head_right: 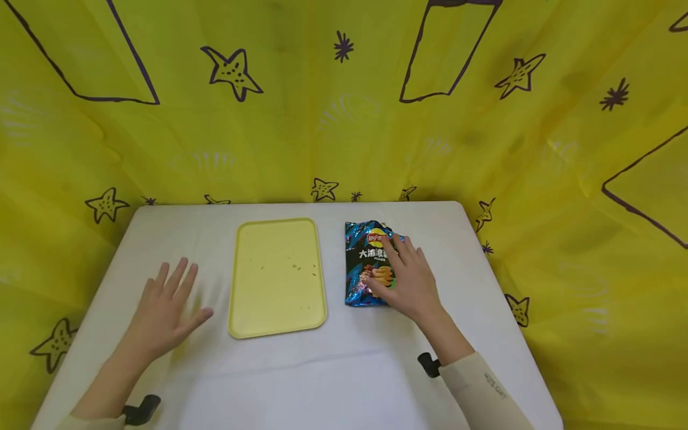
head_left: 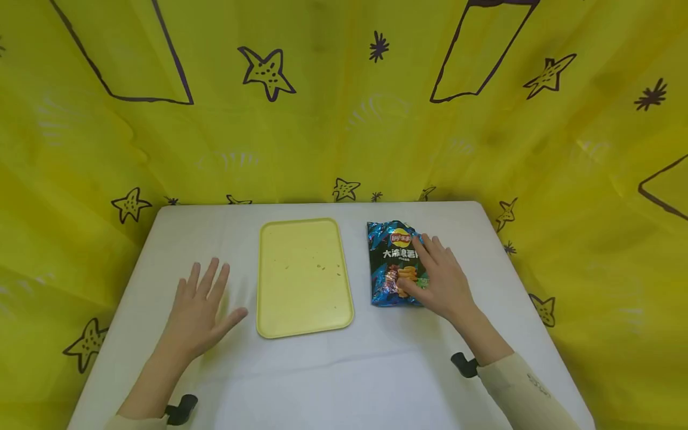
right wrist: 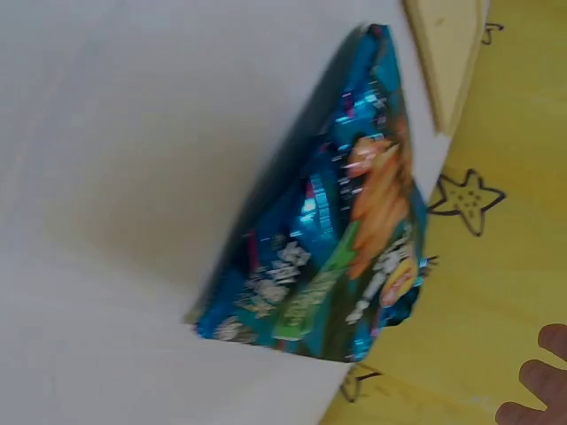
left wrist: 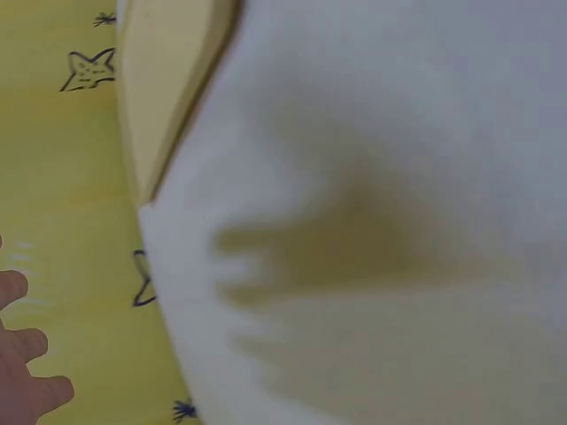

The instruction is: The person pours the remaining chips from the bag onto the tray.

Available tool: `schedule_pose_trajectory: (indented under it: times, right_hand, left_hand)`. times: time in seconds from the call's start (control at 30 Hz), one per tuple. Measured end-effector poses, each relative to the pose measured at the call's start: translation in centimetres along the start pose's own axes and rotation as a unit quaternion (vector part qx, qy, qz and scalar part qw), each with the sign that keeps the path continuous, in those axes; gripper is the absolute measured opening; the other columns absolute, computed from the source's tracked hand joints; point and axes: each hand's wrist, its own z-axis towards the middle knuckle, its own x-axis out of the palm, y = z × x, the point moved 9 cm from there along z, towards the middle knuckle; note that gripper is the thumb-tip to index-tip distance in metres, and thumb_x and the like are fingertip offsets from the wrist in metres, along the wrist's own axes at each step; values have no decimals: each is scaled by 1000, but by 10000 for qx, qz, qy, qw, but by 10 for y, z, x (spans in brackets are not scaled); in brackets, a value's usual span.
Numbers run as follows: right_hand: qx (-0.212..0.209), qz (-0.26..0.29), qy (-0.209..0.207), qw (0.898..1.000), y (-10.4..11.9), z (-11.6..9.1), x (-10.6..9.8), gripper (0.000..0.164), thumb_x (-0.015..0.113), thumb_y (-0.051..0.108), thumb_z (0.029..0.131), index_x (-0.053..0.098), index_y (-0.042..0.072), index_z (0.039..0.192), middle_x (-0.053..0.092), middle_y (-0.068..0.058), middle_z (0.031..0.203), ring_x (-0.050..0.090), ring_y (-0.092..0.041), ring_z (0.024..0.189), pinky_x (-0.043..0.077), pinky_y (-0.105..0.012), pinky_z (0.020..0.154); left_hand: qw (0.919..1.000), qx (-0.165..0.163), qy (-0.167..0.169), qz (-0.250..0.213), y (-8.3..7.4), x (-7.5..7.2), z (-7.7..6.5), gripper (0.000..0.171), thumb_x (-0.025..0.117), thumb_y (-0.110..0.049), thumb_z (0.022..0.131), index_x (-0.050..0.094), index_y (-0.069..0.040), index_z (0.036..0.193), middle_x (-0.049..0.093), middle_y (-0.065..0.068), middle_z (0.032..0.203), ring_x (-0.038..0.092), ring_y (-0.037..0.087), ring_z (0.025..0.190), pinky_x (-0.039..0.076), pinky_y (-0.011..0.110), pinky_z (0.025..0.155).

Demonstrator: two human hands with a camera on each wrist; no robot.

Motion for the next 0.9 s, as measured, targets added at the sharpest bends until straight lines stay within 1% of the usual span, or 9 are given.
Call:
schedule_pose_trajectory:
  times: [0.1, 0.23, 0.4, 0.5, 0.63, 0.77, 0.9]
  right_hand:
    - [229, 125, 135, 9996, -15, -1, 12, 97, 67, 64, 84, 30, 14, 158, 31, -19, 161, 26, -44, 148, 23, -62, 116]
    - [471, 431, 267, 9976, -28, -1, 24, 99, 71, 62, 82, 29, 14, 158, 32, -18, 161, 27, -44, 147, 23, -62, 116]
    - [728, 629, 391, 9946, -41, 0, 40, 98, 72, 61, 82, 30, 14, 158, 34, -19, 159, 30, -46, 145, 29, -66, 111]
    - [911, 702, 461, 9923, -48, 0, 50, 97, 72, 59, 83, 30, 14, 158, 33, -19, 160, 31, -47, 144, 33, -69, 106]
    - [1195, 1022, 618, 9856, -57, -2, 63, 97, 70, 60, 85, 27, 13, 159, 29, -21, 161, 29, -49, 144, 34, -73, 101]
    - [1449, 1250, 677, 9792, -66, -2, 73, 98, 67, 62, 86, 24, 13, 159, 25, -21, 162, 27, -48, 145, 31, -72, 105]
    - [1614, 1292, 669, 9761, -76, -3, 81, 97, 64, 64, 87, 25, 12, 159, 23, -21, 163, 25, -48, 146, 29, -70, 108]
  left_hand:
    - [9998, -40, 111, -154, 1, 19, -3, 103, 66, -64, 84, 23, -7, 159, 20, 20, 164, 14, 52, 147, 18, 74, 109]
    - [9991, -32, 315, -300, -3, 40, -5, 113, 71, -70, 76, 26, -5, 157, 24, 21, 163, 17, 55, 146, 20, 75, 107]
    - [9972, 90, 710, -226, -16, 64, -7, 120, 67, -78, 73, 24, -4, 158, 23, 22, 163, 16, 55, 146, 21, 75, 107]
    - [9960, 118, 855, -248, -22, 77, -7, 123, 67, -79, 72, 22, -5, 158, 20, 21, 164, 14, 54, 147, 20, 75, 109]
    - [9951, 20, 874, -464, -24, 88, -7, 125, 71, -78, 69, 21, -6, 159, 17, 20, 165, 12, 53, 148, 18, 74, 110]
    - [9950, -36, 820, -566, -26, 93, -6, 124, 72, -75, 70, 21, -4, 158, 17, 23, 164, 14, 56, 146, 18, 75, 109]
    - [9936, -154, 982, -530, -24, 97, -3, 126, 70, -75, 72, 16, -1, 159, 13, 23, 165, 12, 55, 147, 14, 75, 110]
